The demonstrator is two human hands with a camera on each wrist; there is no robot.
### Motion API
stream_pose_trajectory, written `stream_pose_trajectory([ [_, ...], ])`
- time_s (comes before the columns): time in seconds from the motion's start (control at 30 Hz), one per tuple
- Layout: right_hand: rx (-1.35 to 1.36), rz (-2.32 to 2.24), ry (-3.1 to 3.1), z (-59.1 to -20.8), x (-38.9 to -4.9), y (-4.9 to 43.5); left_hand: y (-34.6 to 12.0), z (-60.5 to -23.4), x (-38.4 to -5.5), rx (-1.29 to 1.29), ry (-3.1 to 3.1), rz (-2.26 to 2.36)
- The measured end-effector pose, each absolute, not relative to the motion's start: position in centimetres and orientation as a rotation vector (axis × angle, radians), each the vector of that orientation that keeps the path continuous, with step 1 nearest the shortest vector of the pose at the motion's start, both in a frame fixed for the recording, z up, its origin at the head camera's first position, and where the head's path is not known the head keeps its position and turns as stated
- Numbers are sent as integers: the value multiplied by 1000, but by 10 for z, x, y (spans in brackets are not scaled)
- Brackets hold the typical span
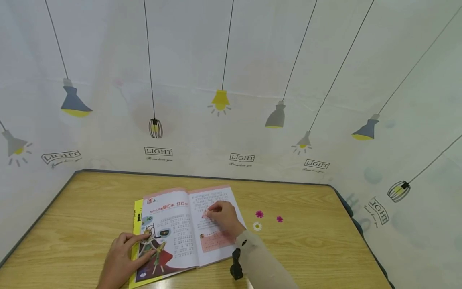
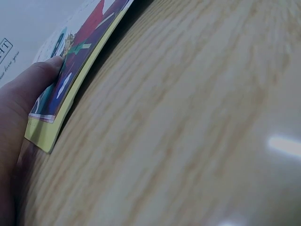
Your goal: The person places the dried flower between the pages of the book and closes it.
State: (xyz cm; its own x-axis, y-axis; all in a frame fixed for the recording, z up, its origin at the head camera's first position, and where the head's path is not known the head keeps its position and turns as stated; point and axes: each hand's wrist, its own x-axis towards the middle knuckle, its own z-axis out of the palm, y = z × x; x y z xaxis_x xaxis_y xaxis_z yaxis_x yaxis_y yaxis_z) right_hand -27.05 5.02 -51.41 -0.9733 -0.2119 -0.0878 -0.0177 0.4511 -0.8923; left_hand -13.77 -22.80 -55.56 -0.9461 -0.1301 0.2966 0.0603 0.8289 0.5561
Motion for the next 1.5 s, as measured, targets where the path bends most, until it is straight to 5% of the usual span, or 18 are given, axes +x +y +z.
stream_pose_trajectory([
  [1.5,-259,-1414,2750,-496,-267,151,-228,-557,-138,51,-2722,-836],
])
